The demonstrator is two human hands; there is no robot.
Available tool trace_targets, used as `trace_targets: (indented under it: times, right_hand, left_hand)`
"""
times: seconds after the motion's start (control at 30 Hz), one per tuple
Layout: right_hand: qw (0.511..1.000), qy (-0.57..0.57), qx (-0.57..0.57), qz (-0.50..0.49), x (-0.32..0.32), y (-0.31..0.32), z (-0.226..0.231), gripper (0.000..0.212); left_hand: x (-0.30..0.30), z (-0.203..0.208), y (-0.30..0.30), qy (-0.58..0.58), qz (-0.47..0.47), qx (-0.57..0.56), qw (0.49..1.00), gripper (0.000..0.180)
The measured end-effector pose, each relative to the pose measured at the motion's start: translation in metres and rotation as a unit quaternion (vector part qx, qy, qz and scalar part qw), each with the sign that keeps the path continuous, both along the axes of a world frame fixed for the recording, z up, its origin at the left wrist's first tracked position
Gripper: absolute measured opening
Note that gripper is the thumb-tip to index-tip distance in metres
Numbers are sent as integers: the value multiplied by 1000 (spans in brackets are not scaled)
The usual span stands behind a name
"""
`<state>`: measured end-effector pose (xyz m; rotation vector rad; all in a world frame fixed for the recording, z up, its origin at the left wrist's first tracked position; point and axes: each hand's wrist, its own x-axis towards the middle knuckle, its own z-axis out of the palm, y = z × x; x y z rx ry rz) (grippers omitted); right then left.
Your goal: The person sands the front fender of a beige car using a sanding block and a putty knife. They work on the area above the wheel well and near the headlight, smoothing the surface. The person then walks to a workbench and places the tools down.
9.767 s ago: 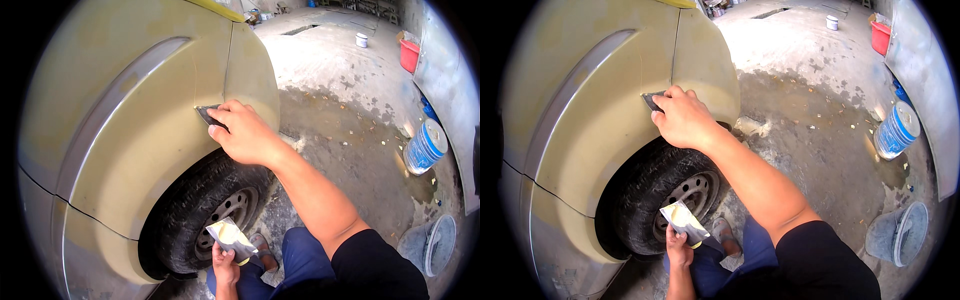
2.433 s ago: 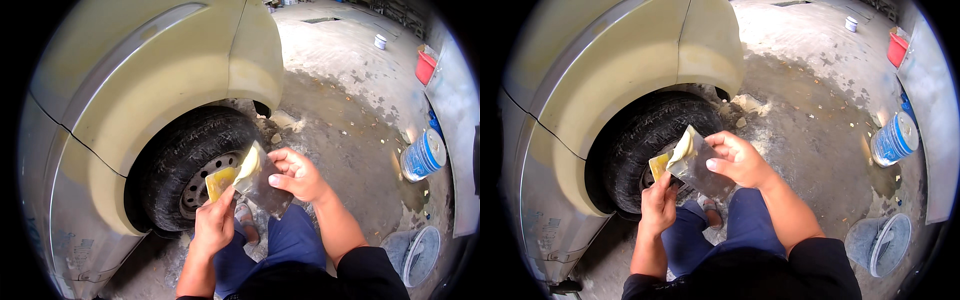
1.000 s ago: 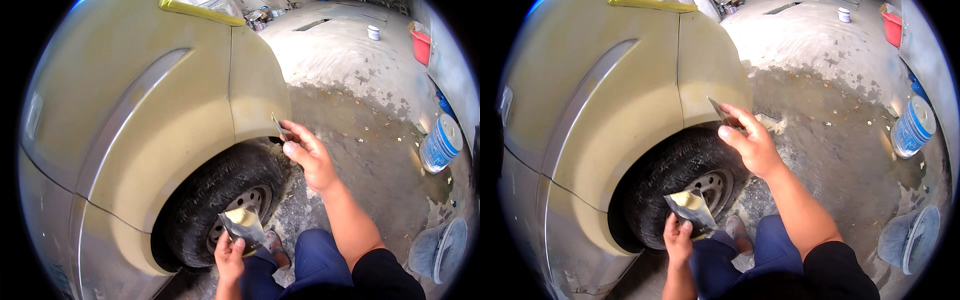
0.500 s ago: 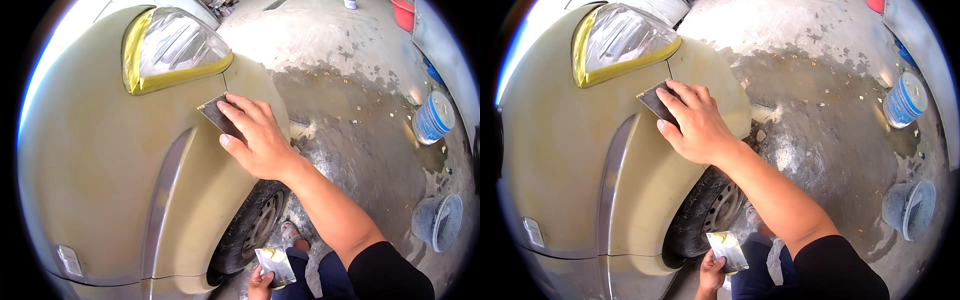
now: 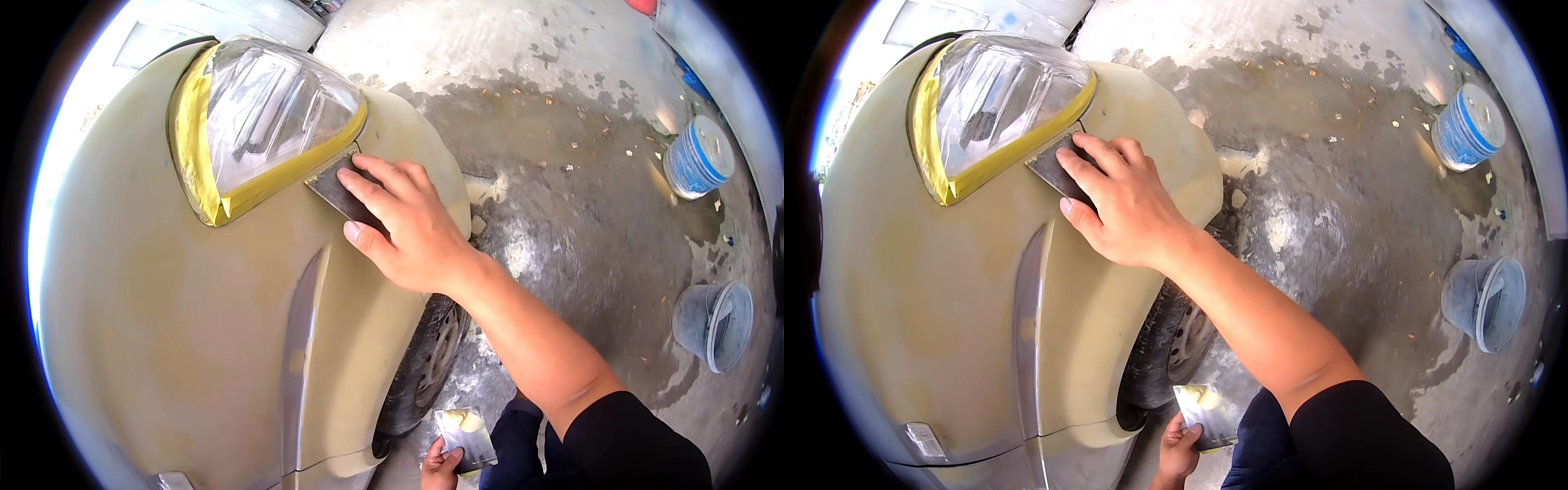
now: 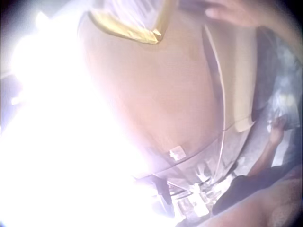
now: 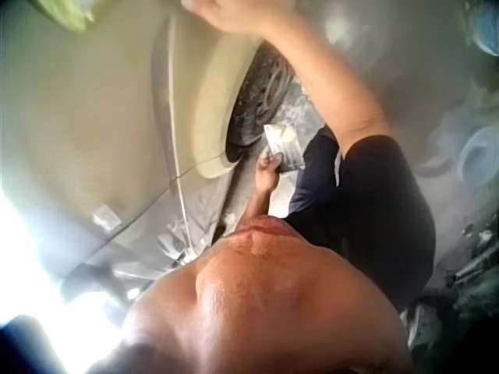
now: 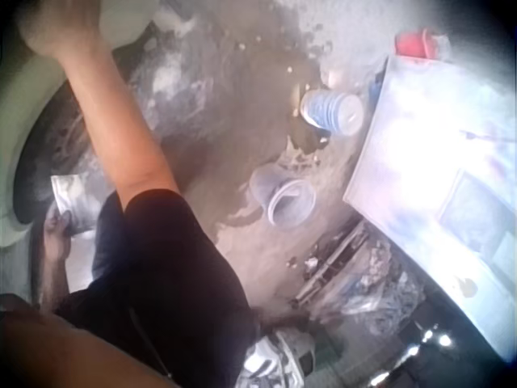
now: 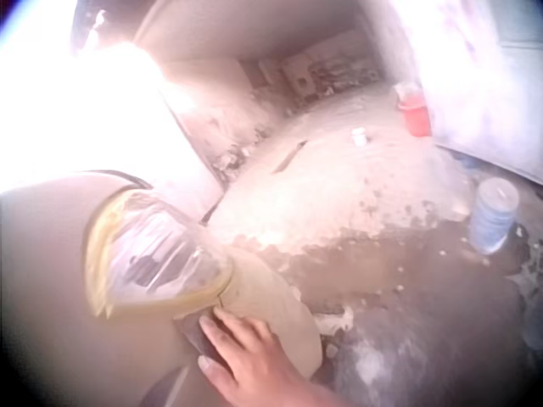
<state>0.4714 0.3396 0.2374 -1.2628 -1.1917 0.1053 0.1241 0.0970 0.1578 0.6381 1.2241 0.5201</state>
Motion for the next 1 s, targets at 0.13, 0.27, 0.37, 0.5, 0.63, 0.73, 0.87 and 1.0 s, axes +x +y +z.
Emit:
trace_targets:
  times: [0.13, 0.27, 0.37, 0.5, 0.63, 0.73, 0.87, 1.0]
  right_hand:
    - [1000, -3, -15, 8, 2, -3, 1, 47]
    - [999, -15, -44, 23, 9, -13, 1, 47]
    - [1000, 1, -23, 7, 14, -11, 8, 47]
    - [999, 14, -25, 17, 12, -2, 3, 48]
    - [997, -1, -60, 44, 14, -12, -2, 47]
    - [1000, 10, -18, 12, 18, -7, 8, 49]
    - [999, 21, -22, 15, 13, 3, 5, 50]
    - [998, 29, -42, 37, 6, -5, 3, 49]
  left_hand:
    - [5, 6, 5, 1, -10, -14, 1000, 47]
    - [7, 5, 4, -1, -21, -40, 999, 47]
    - [6, 3, 4, 0, -28, -48, 998, 48]
    - [11, 8, 6, 7, -25, -30, 999, 48]
    - [12, 10, 6, 12, -29, -46, 998, 48]
    - [11, 8, 5, 8, -31, -45, 998, 48]
    - [9, 10, 5, 5, -31, -53, 998, 48]
    - [4, 5, 3, 3, -26, -58, 998, 48]
